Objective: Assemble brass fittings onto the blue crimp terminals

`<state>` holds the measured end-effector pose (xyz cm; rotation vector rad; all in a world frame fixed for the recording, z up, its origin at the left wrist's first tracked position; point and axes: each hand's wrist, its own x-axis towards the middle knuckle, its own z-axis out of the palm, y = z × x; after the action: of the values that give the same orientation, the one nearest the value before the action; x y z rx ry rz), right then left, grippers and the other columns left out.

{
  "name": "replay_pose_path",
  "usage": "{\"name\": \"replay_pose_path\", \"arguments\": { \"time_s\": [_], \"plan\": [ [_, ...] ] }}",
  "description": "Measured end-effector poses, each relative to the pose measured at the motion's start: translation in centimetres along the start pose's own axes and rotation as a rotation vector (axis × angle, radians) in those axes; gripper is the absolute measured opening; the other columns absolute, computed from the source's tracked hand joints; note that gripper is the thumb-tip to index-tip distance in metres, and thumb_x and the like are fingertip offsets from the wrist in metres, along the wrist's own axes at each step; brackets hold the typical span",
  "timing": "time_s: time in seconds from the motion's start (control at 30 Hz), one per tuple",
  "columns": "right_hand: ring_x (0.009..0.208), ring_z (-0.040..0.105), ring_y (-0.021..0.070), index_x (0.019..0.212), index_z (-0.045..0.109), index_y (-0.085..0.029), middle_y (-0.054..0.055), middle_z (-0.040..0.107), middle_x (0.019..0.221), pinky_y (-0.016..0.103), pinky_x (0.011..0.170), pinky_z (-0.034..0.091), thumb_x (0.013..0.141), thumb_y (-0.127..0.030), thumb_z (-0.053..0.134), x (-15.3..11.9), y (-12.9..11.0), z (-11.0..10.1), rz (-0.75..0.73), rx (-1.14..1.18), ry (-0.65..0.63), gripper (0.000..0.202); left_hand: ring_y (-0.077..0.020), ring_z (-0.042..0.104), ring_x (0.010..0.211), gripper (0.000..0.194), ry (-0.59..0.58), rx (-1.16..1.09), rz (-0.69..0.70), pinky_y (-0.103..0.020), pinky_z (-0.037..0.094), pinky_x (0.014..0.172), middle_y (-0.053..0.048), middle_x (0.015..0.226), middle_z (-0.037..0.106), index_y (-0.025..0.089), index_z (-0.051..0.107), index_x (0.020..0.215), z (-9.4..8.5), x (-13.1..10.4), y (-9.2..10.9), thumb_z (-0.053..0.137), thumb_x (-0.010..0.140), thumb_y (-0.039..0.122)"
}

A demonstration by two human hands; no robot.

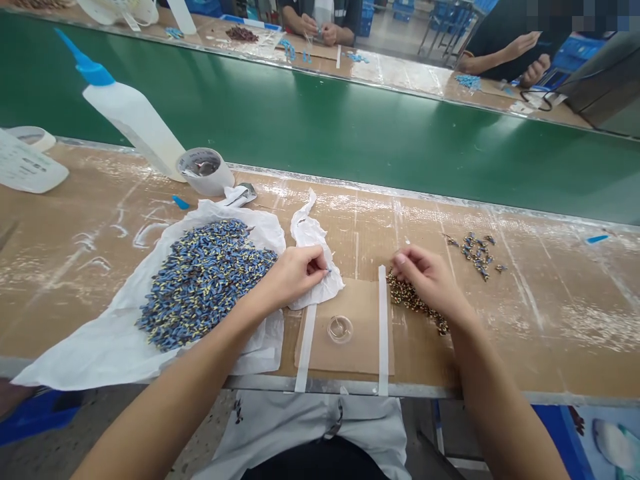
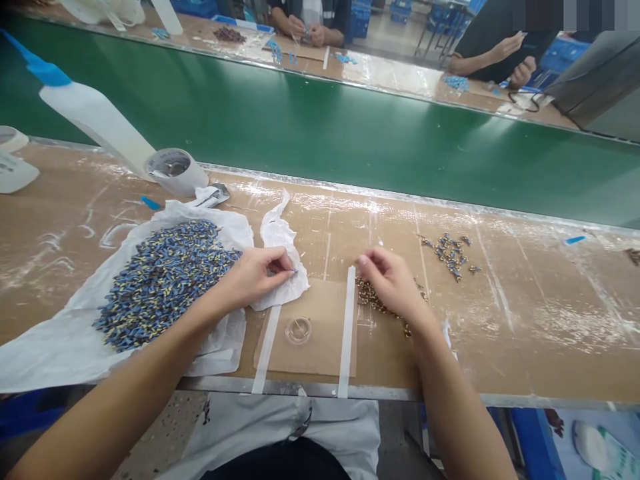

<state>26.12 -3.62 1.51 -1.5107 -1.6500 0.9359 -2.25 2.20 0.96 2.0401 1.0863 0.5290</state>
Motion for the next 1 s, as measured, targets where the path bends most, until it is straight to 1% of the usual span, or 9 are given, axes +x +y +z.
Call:
{"name": "replay_pose_path", "arguments": {
  "time_s": [0.1,0.17,0.23,0.3,0.43,0.57,0.67,0.77,1.0],
  "plan": [
    [0.070,0.061,0.0151,0.090,0.062,-0.020,0.002,0.065,0.078,0.028,0.065,0.050,0.096,-0.038,0.053,-0.4,-0.9,3.0,-0.052,0.072,-0.148,0.021,-0.0141,0.060,0.071,0.011,-0.034,-0.150,-0.002,-0.027,0.047,0.068,-0.002,0.076,0.066,0.016,0.060,0.074,0.5,-0.1,0.6,0.063,0.082,0.023],
    [0.076,0.063,0.0161,0.099,0.062,-0.021,0.004,0.067,0.087,0.030,0.068,0.052,0.094,-0.035,0.057,-0.4,-1.1,4.4,-0.090,0.099,-0.172,0.016,-0.0147,0.062,0.074,0.013,-0.064,-0.347,-0.039,-0.028,0.049,0.071,-0.004,0.079,0.067,0.016,0.061,0.075,0.8,-0.2,1.1,0.065,0.081,0.027],
    [0.080,0.064,0.0167,0.106,0.061,-0.021,0.006,0.068,0.095,0.031,0.071,0.054,0.092,-0.032,0.061,-0.3,-1.1,5.3,-0.132,0.132,-0.163,0.018,-0.0149,0.062,0.077,0.018,-0.092,-0.535,-0.091,-0.028,0.050,0.072,-0.005,0.082,0.067,0.015,0.061,0.077,1.1,-0.2,1.5,0.069,0.079,0.031],
    [0.081,0.065,0.0168,0.106,0.061,-0.022,0.006,0.068,0.096,0.032,0.073,0.054,0.091,-0.031,0.063,-0.3,-1.2,5.7,-0.175,0.154,-0.138,0.017,-0.0141,0.062,0.075,0.023,-0.122,-0.648,-0.133,-0.027,0.050,0.070,-0.004,0.080,0.067,0.015,0.060,0.077,1.4,-0.2,1.8,0.073,0.077,0.034],
    [0.079,0.064,0.0170,0.095,0.064,-0.022,0.005,0.069,0.089,0.032,0.072,0.053,0.090,-0.032,0.064,-0.3,-1.5,5.9,-0.234,0.116,-0.079,0.011,-0.0114,0.060,0.068,0.025,-0.170,-0.758,-0.166,-0.024,0.047,0.066,-0.002,0.072,0.066,0.014,0.060,0.077,2.0,-0.2,1.9,0.075,0.077,0.034],
    [0.075,0.062,0.0162,0.091,0.065,-0.022,0.003,0.068,0.084,0.031,0.069,0.051,0.092,-0.029,0.063,-0.4,-1.7,6.0,-0.263,0.088,-0.046,0.007,-0.0110,0.062,0.069,0.025,-0.203,-0.853,-0.185,-0.024,0.049,0.069,-0.002,0.072,0.067,0.014,0.059,0.077,2.4,-0.2,2.0,0.077,0.076,0.031],
    [0.074,0.061,0.0164,0.090,0.064,-0.022,0.003,0.066,0.083,0.031,0.068,0.049,0.093,-0.028,0.060,-0.4,-1.7,6.0,-0.293,0.041,-0.050,0.007,-0.0118,0.063,0.071,0.025,-0.220,-0.875,-0.178,-0.026,0.051,0.071,-0.003,0.077,0.068,0.015,0.061,0.086,2.4,-0.1,1.9,0.077,0.076,0.030],
    [0.073,0.060,0.0170,0.090,0.063,-0.023,0.003,0.066,0.082,0.031,0.068,0.049,0.094,-0.028,0.058,-0.3,-1.6,6.0,-0.325,-0.004,-0.045,0.008,-0.0138,0.064,0.074,0.027,-0.237,-0.795,-0.131,-0.029,0.052,0.073,-0.005,0.081,0.070,0.015,0.066,0.096,2.2,0.0,1.9,0.075,0.077,0.032],
    [0.078,0.063,0.0185,0.092,0.065,-0.025,0.005,0.067,0.086,0.033,0.071,0.051,0.095,-0.024,0.056,-0.5,-1.7,6.2,-0.394,-0.036,-0.023,0.010,-0.0156,0.065,0.076,0.017,-0.205,-0.589,-0.075,-0.027,0.051,0.071,-0.006,0.085,0.074,0.015,0.074,0.091,2.1,-0.3,1.8,0.068,0.082,0.028]
  ]
}}
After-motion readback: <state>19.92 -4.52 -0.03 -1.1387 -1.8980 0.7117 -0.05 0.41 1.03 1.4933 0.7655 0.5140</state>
